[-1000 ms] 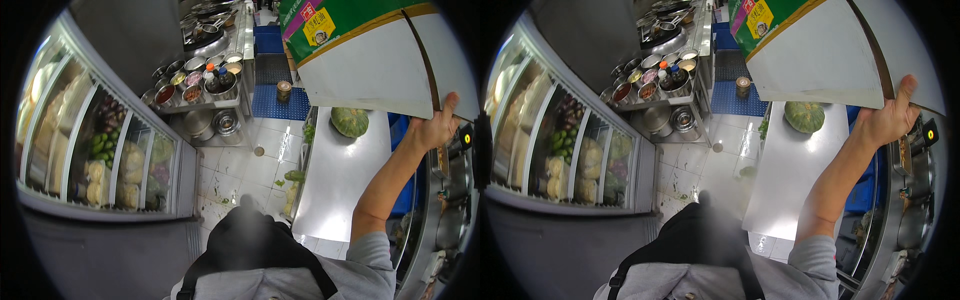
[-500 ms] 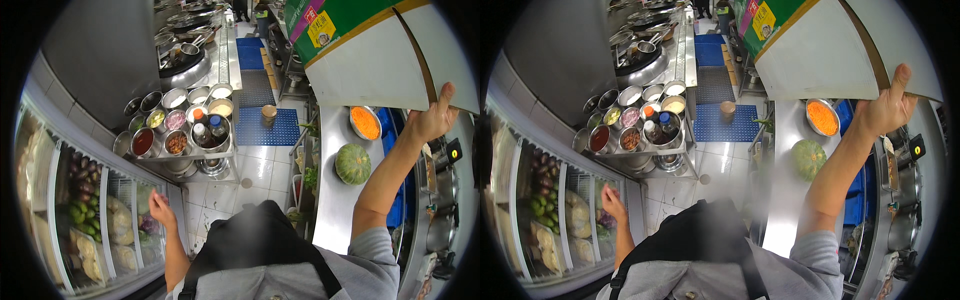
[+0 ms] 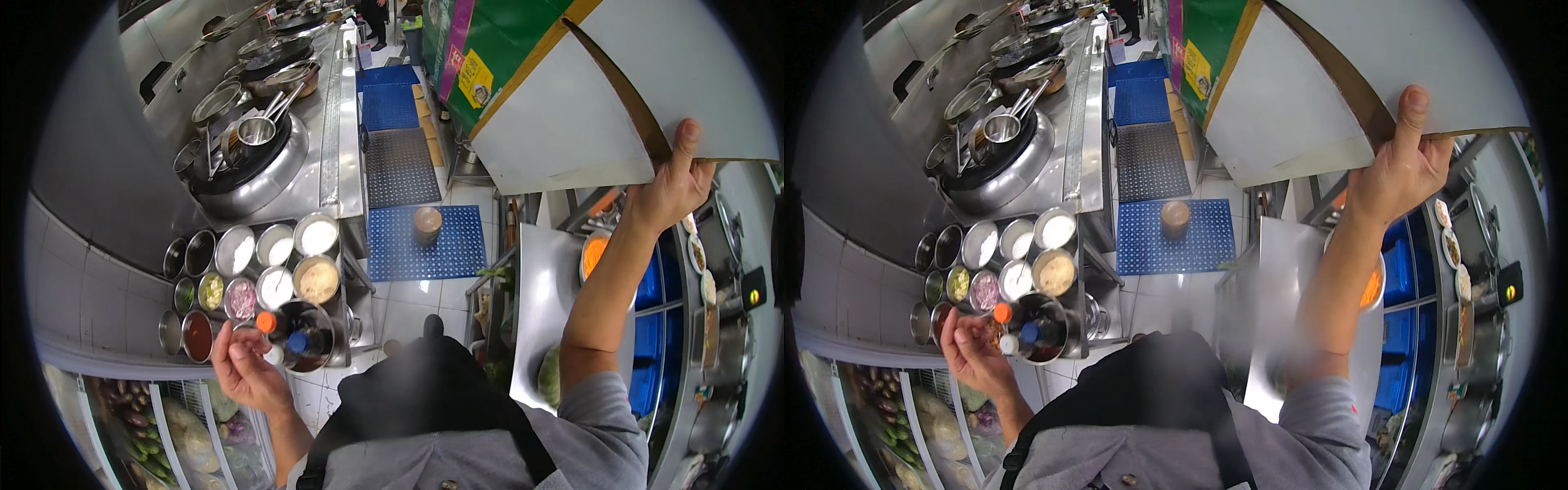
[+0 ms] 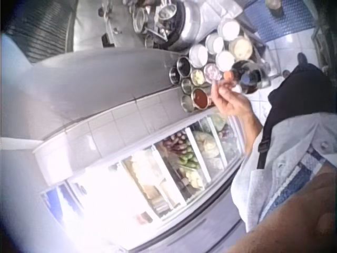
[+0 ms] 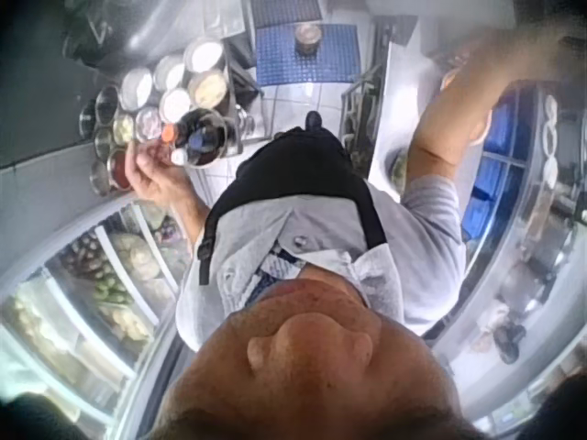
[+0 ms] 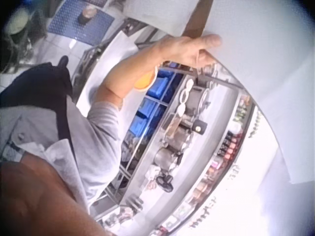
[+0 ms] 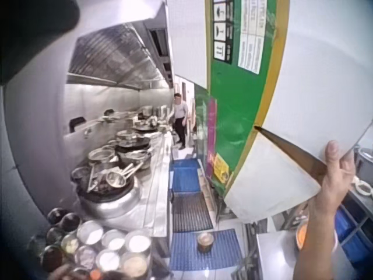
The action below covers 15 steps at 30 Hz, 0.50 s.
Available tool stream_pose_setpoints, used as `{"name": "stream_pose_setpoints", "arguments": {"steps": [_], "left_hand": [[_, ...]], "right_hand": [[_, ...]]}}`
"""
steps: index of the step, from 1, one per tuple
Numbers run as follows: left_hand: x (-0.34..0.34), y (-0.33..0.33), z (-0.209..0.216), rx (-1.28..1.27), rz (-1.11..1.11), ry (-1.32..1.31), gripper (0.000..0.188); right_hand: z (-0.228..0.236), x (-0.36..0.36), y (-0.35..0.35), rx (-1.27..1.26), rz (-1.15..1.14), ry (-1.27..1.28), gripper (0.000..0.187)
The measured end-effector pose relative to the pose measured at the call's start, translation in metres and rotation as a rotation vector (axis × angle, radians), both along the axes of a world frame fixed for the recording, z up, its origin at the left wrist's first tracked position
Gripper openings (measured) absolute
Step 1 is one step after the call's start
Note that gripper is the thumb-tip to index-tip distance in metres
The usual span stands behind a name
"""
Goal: The person assembles a cardboard box by unfolding and flattening a brown sheet, placing it on blue mats, and then cutting open a white and green box with a knife. The person then folds the box flaps and places the box on a counter.
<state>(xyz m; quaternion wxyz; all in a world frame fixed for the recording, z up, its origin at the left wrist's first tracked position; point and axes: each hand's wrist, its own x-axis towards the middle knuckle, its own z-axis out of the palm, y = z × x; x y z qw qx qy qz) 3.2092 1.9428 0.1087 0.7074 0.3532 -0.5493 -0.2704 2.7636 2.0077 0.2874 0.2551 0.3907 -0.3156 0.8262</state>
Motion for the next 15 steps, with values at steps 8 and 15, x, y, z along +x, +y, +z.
{"name": "stream_pose_setpoints", "arguments": {"steps": [8, 15], "left_hand": [[-0.133, -0.089, 0.004, 0.111, -0.098, -0.091, 0.028], [-0.203, -0.167, -0.028, 0.256, -0.034, -0.061, 0.027]], "right_hand": [[-0.014, -0.126, -0.120, 0.003, -0.003, -0.019, 0.033], [-0.029, -0.188, -0.240, 0.090, 0.037, -0.074, 0.033]]}}
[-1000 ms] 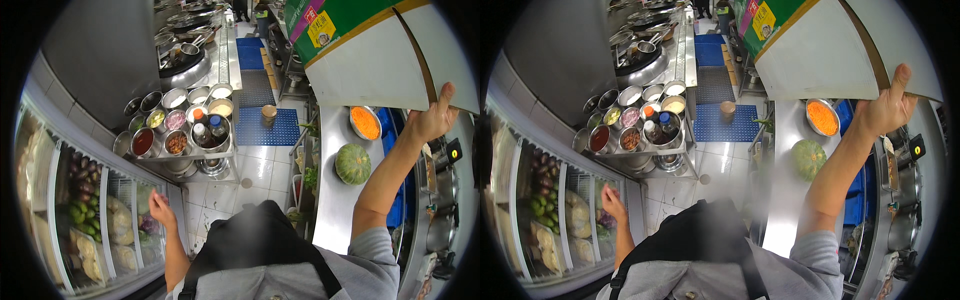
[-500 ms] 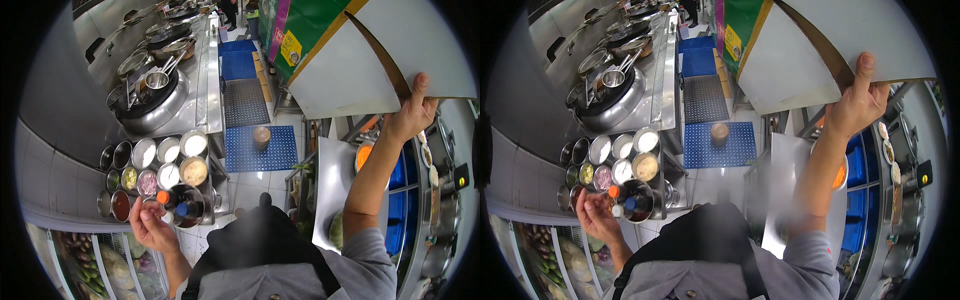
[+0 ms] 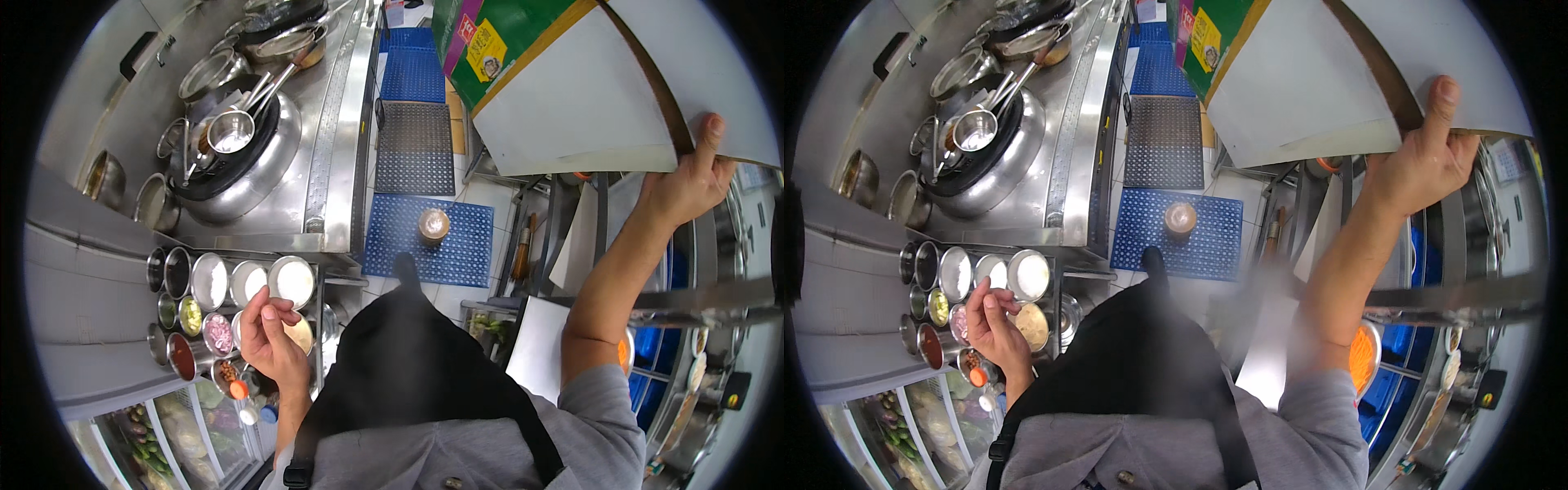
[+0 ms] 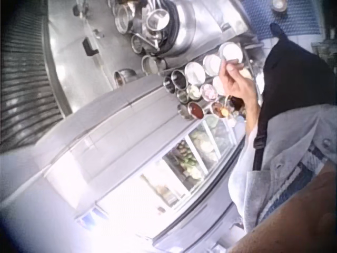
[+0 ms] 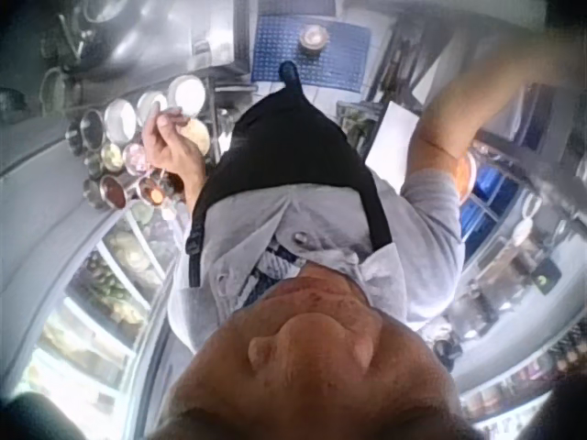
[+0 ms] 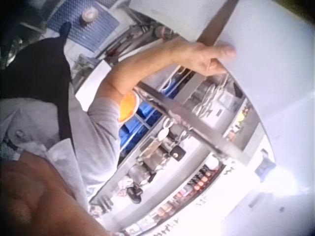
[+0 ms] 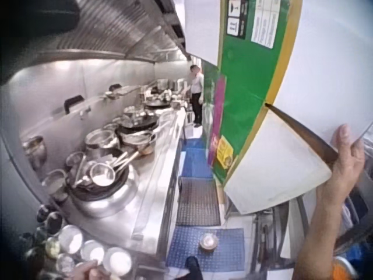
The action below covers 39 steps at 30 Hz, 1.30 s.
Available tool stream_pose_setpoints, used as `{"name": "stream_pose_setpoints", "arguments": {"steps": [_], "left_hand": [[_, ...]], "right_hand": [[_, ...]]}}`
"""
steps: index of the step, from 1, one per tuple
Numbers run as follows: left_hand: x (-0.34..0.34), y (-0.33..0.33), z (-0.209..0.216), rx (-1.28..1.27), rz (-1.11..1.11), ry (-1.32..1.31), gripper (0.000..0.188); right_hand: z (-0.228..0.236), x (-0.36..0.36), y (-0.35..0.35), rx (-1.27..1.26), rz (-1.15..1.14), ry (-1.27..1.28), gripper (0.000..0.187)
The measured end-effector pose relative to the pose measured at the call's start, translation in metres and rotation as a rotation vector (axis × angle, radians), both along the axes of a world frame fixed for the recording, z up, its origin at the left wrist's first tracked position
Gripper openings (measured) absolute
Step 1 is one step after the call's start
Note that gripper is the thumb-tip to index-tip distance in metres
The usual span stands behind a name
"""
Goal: The person assembles a cardboard box by unfolding and flattening a brown sheet, placing it on blue mats, and then cutting open a white and green box with a knife. The person then folds the box flaps and places the box on a counter.
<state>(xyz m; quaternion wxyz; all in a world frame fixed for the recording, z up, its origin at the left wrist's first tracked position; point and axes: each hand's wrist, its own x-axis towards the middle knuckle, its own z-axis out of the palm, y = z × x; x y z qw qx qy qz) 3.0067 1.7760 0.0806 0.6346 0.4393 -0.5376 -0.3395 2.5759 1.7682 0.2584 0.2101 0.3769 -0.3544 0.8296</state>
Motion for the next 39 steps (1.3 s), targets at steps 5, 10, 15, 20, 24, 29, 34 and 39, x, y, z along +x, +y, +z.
{"name": "stream_pose_setpoints", "arguments": {"steps": [5, 10, 15, 20, 24, 29, 34, 39], "left_hand": [[-0.034, -0.079, -0.019, 0.089, 0.156, -0.045, 0.026], [-0.053, -0.142, -0.021, 0.100, 0.184, -0.048, 0.025], [-0.080, -0.190, -0.015, 0.148, 0.180, -0.083, 0.028], [-0.106, -0.227, -0.035, 0.169, 0.152, -0.089, 0.025], [-0.135, -0.257, -0.046, 0.211, 0.131, -0.134, 0.025], [-0.168, -0.295, -0.074, 0.316, 0.070, -0.235, 0.024], [-0.187, -0.330, -0.139, 0.418, -0.150, -0.829, 0.035], [-0.195, -0.311, -0.180, 0.513, -0.149, -1.436, 0.062]], "right_hand": [[-0.011, -0.055, -0.074, 0.121, -0.001, 0.039, 0.031], [-0.021, -0.089, -0.138, 0.181, 0.001, 0.022, 0.031], [-0.032, -0.113, -0.191, 0.169, 0.046, -0.018, 0.028], [-0.040, -0.138, -0.223, 0.204, 0.117, -0.046, 0.028], [-0.050, -0.164, -0.247, 0.216, 0.156, -0.036, 0.027], [-0.065, -0.205, -0.263, 0.232, 0.201, -0.080, 0.024], [-0.067, -0.239, -0.277, 0.226, 0.252, -0.084, 0.025], [-0.056, -0.258, -0.278, 0.282, 0.188, 0.119, 0.033]]}}
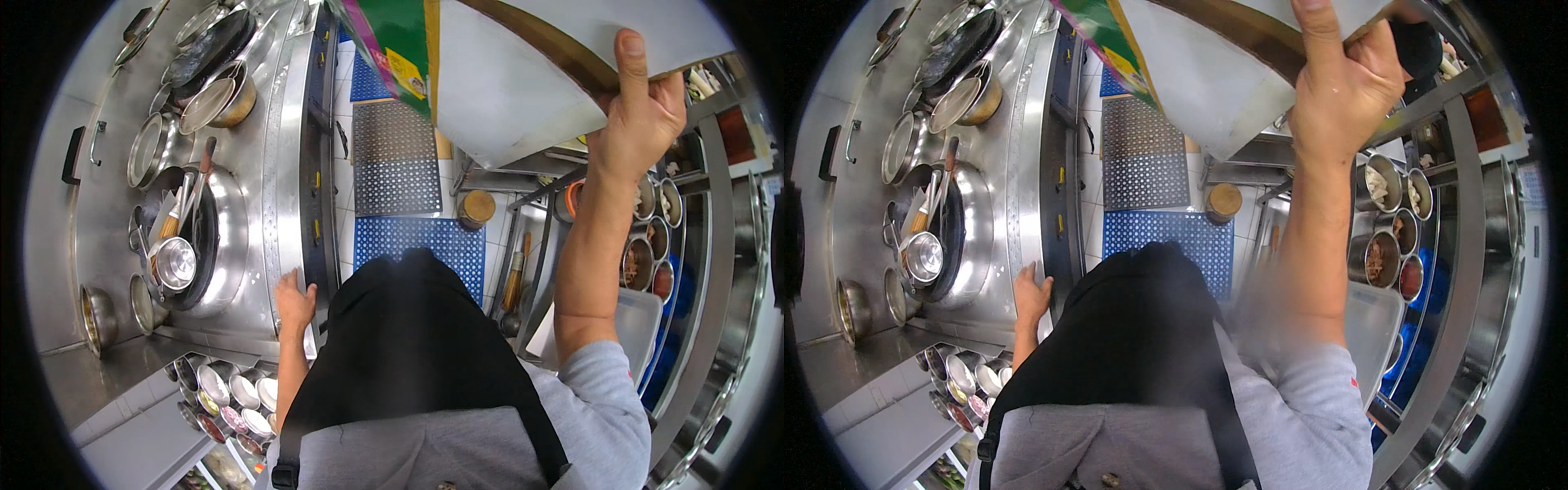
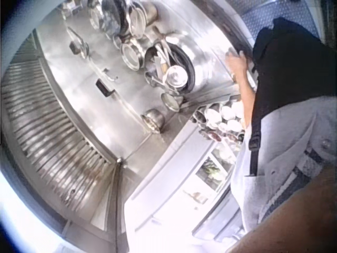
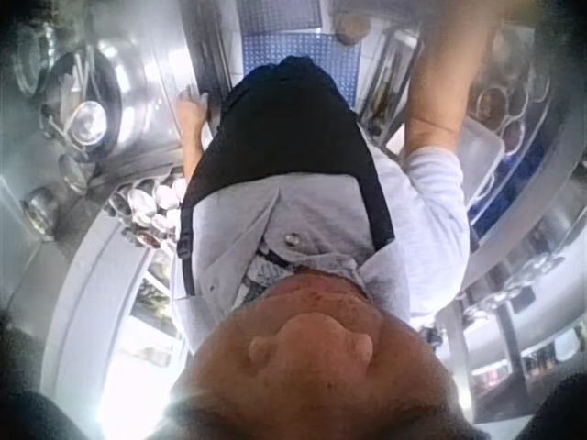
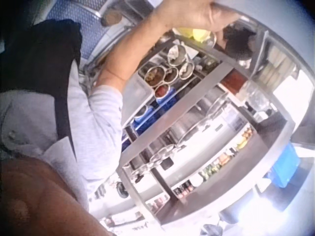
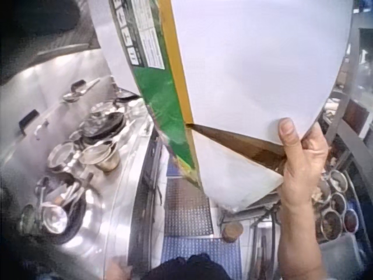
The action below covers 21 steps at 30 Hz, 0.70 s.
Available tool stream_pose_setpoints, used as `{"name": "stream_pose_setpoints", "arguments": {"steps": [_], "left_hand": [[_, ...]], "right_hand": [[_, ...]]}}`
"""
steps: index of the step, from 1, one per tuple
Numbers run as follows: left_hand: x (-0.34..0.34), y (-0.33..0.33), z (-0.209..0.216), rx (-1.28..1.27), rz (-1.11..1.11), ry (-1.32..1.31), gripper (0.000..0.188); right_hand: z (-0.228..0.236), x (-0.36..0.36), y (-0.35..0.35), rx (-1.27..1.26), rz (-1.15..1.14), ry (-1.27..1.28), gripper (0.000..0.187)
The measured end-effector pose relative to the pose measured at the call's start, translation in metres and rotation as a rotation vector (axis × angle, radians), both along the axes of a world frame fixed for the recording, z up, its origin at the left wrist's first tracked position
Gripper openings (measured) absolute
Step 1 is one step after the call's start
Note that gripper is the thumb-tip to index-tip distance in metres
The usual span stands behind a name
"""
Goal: The person assembles a cardboard box by unfolding and flattening a brown sheet, placing it on blue mats, and then cutting open a white and green box with a knife. The person then folds the box flaps and places the box on a counter.
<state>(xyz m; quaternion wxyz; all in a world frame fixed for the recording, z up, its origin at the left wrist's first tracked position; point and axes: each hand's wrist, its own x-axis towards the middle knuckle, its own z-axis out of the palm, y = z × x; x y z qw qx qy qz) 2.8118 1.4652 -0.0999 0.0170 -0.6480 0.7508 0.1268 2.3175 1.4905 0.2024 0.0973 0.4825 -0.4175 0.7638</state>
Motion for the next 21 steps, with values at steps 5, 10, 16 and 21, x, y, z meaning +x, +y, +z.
{"name": "stream_pose_setpoints", "arguments": {"steps": [5, 10, 16, 21], "left_hand": [[-0.014, 0.001, -0.005, 0.276, 0.142, -0.240, 0.070], [-0.028, -0.016, 0.008, 0.401, 0.180, -0.197, 0.065], [-0.033, -0.034, 0.016, 0.515, 0.141, -0.230, 0.078], [-0.030, -0.020, 0.006, 0.608, 0.141, -0.370, 0.097]], "right_hand": [[0.012, -0.013, -0.015, -0.056, 0.036, 0.081, 0.035], [0.013, -0.049, -0.030, -0.098, -0.008, -0.069, 0.025], [0.031, -0.054, -0.051, -0.158, -0.042, -0.065, 0.028], [0.047, -0.029, -0.070, -0.160, -0.048, -0.056, 0.030]]}}
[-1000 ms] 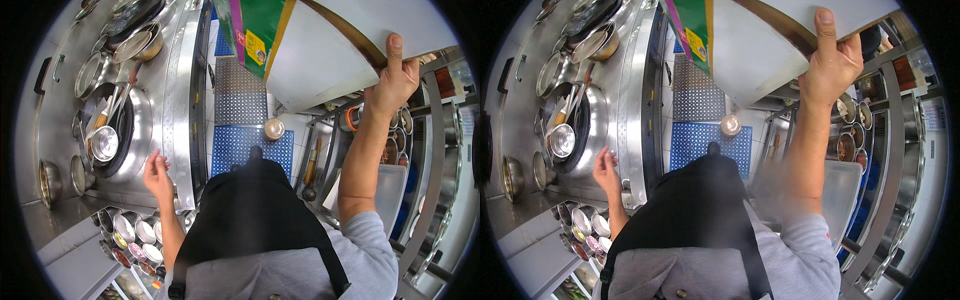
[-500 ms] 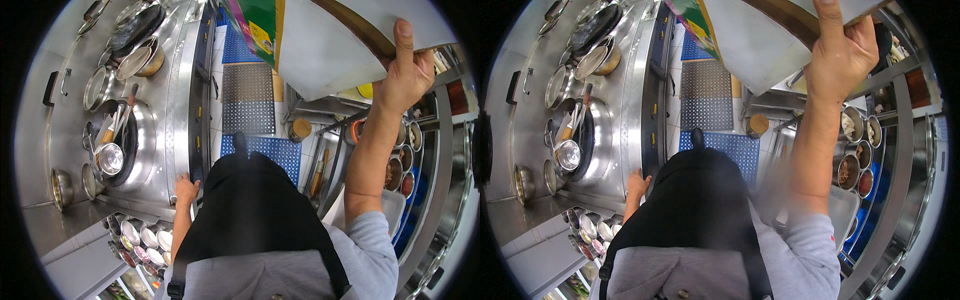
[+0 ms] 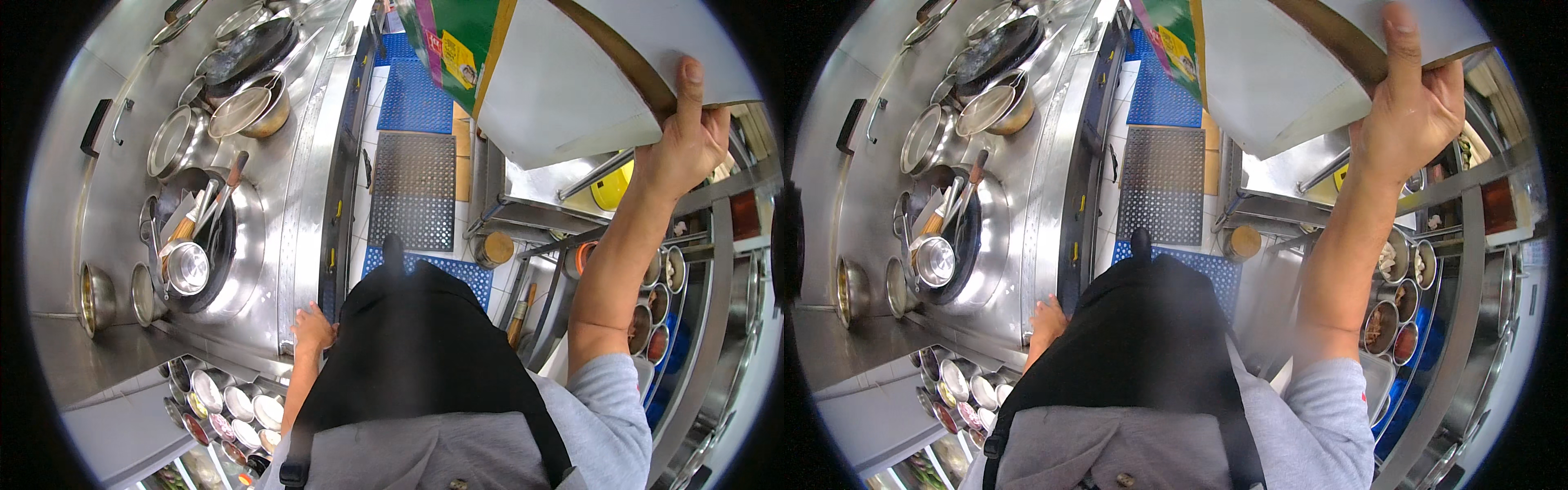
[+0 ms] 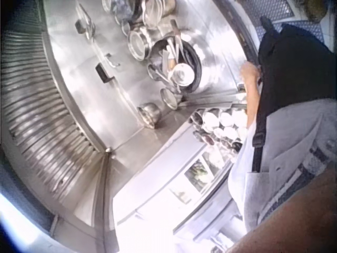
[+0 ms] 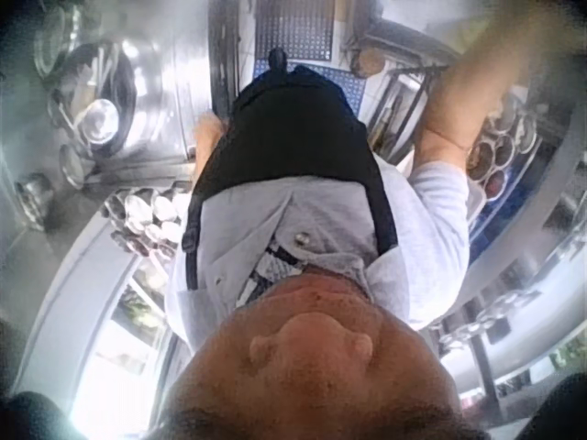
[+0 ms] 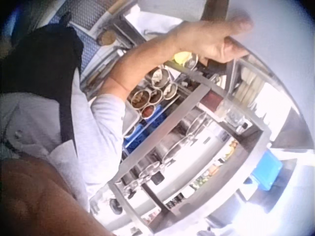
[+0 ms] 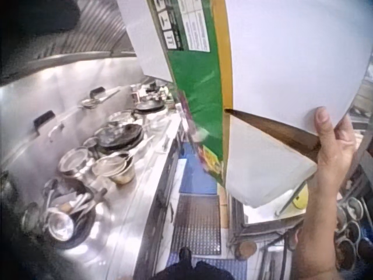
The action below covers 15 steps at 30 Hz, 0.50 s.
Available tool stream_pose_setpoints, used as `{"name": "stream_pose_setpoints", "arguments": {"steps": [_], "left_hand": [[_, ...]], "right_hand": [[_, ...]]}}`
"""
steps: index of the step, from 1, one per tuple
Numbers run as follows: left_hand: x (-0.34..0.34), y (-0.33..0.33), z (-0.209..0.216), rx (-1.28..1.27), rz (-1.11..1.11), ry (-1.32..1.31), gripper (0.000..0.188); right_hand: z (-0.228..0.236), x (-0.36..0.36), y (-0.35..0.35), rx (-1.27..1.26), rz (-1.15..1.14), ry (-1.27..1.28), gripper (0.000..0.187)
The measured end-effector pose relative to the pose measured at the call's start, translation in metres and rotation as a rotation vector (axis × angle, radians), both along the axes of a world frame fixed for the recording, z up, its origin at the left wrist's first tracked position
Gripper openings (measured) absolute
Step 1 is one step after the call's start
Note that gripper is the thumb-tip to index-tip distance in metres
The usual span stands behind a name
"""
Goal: The person assembles a cardboard box by unfolding and flattening a brown sheet, placing it on blue mats, and then cutting open a white and green box with a knife. The person then folds the box flaps and places the box on a counter.
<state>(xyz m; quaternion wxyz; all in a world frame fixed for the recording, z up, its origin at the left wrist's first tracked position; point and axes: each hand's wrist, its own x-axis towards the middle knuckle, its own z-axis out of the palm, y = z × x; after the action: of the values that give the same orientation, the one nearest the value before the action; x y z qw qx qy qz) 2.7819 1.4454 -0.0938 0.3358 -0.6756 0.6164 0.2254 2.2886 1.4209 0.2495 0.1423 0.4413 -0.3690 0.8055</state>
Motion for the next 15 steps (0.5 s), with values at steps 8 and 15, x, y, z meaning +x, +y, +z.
{"name": "stream_pose_setpoints", "arguments": {"steps": [8, 15], "left_hand": [[0.002, 0.014, -0.015, -0.101, 0.039, 0.048, 0.096], [0.005, 0.015, -0.025, -0.138, 0.048, 0.043, 0.096]], "right_hand": [[0.004, 0.009, -0.044, -0.058, 0.104, -0.010, 0.030], [-0.002, 0.015, -0.057, -0.019, 0.067, -0.021, 0.029]]}}
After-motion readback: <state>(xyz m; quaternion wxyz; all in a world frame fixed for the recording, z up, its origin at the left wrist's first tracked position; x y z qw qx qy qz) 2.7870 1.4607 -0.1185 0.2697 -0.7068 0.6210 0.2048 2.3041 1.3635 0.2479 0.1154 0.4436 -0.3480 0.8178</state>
